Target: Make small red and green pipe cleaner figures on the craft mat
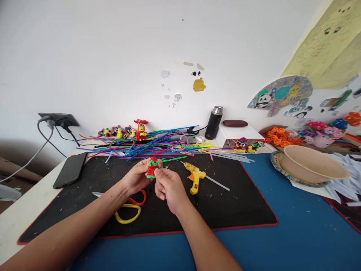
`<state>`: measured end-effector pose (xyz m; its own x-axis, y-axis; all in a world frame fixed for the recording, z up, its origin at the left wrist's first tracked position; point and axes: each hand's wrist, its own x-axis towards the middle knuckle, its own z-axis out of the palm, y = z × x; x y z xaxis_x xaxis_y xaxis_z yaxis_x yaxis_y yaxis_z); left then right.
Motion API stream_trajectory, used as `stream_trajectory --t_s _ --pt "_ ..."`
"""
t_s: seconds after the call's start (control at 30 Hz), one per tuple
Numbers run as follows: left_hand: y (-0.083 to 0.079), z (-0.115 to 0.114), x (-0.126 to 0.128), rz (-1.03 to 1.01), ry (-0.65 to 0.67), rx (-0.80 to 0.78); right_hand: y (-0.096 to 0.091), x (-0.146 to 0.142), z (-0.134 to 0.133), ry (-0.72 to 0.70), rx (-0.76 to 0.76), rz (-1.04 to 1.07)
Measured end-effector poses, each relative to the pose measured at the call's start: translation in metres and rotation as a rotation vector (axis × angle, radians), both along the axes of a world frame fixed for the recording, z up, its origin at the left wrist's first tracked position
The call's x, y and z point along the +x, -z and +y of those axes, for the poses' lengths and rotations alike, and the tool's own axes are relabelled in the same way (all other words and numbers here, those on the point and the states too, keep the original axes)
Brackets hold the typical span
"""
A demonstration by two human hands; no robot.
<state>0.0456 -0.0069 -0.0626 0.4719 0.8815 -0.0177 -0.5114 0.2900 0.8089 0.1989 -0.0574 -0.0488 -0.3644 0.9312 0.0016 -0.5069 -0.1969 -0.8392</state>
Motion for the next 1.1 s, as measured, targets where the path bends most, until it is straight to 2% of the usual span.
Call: stream_trajectory --t_s 1.1 --pt "0.0053 -0.0012 -0.0061 -0.001 0.007 -0.009 0.0010 -0.0020 -0.0019 -0.006 0.012 -0.060"
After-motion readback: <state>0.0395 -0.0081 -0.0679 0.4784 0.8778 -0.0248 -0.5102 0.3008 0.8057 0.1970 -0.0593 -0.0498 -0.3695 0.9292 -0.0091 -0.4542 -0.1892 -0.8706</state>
